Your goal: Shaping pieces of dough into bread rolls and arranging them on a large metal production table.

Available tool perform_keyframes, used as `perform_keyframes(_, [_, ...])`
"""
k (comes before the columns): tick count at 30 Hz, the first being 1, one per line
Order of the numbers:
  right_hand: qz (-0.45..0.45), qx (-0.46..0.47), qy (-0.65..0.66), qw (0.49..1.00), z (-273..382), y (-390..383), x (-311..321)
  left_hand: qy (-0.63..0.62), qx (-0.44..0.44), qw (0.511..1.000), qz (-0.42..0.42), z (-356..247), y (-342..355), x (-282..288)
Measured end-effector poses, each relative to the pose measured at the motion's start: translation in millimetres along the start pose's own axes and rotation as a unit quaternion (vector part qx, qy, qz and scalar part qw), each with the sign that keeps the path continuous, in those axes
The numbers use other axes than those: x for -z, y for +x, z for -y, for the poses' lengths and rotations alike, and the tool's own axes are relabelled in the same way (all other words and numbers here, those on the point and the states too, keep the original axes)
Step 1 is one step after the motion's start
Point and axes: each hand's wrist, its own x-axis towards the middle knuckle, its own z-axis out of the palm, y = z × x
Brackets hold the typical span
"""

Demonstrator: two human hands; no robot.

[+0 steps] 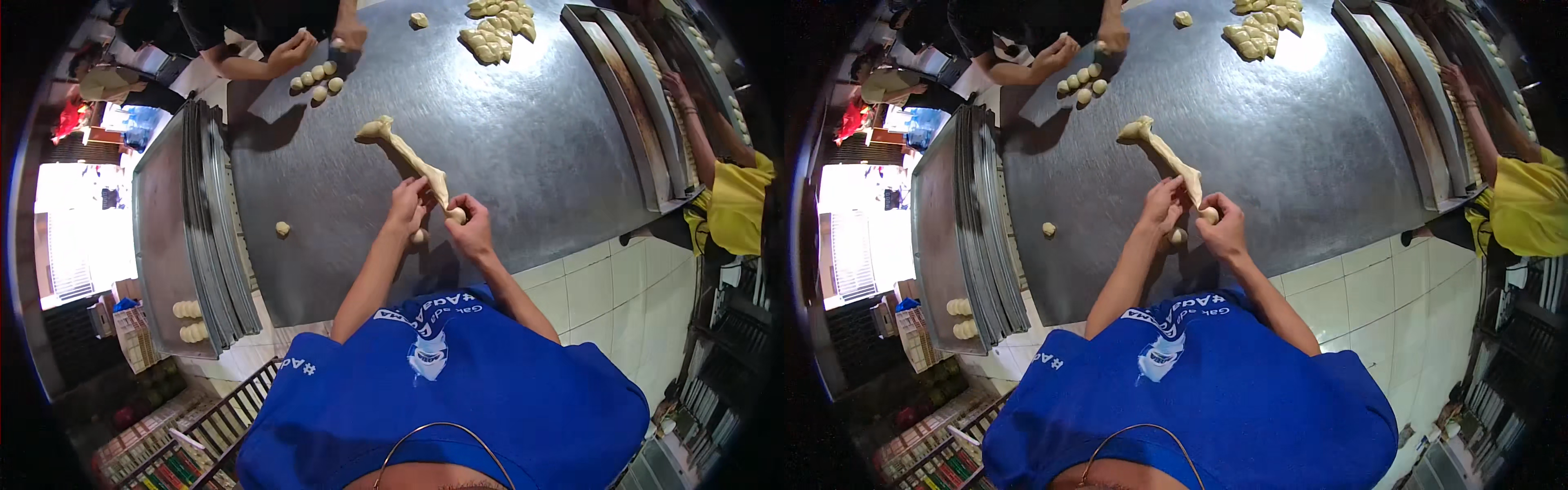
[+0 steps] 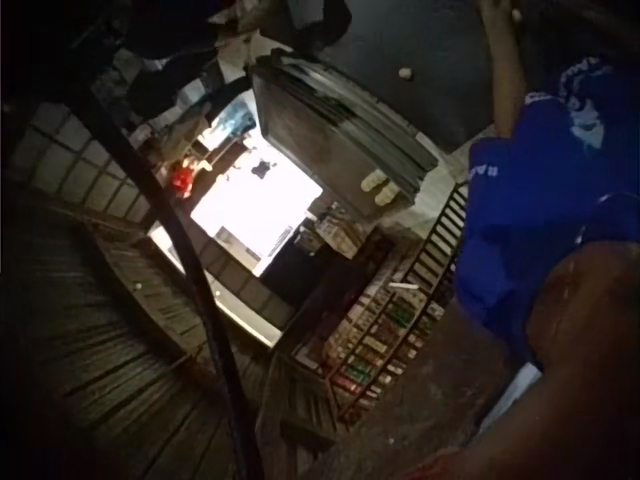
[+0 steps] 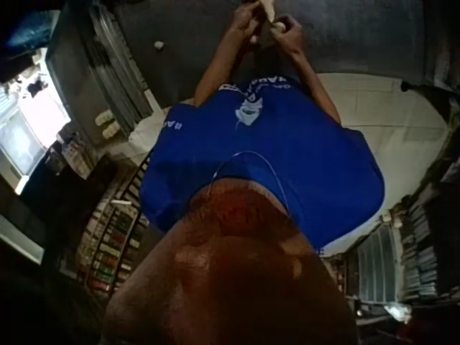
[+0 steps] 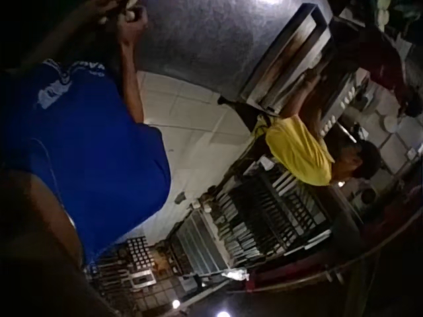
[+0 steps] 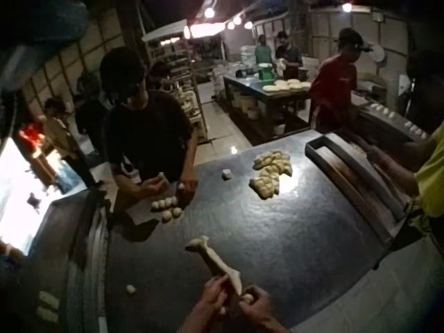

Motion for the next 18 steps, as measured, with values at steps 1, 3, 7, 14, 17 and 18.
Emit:
perform_keyframes(1, [-0.002, 0.005, -0.008, 1.000, 0, 2, 2, 0.002, 0.004, 1.000, 0.004, -1, 2, -4])
perform_keyframes(3, [-0.001, 0.015, -0.025, 1.000, 0, 7, 6, -0.110, 0.120, 0.986, 0.042, -4, 2, -9])
perform_keyframes(7, [0.027, -0.030, 0.035, 0.999, 0, 9, 15, -0.118, 0.121, 0.984, 0.049, 3, 0, 8])
perform_keyframes(14, [0.045, -0.076, 0.142, 0.986, 33, 4, 54, -0.065, 0.011, 0.994, 0.087, -27, 2, 69])
perform_keyframes(17, [0.041, -0.062, 0.109, 0.991, 48, -5, 63, -0.075, -0.009, 0.994, 0.082, -38, 14, 93])
perform_keyframes(18, [0.029, -0.053, 0.092, 0.994, 51, -8, 67, -0.072, -0.015, 0.995, 0.066, -41, 18, 100])
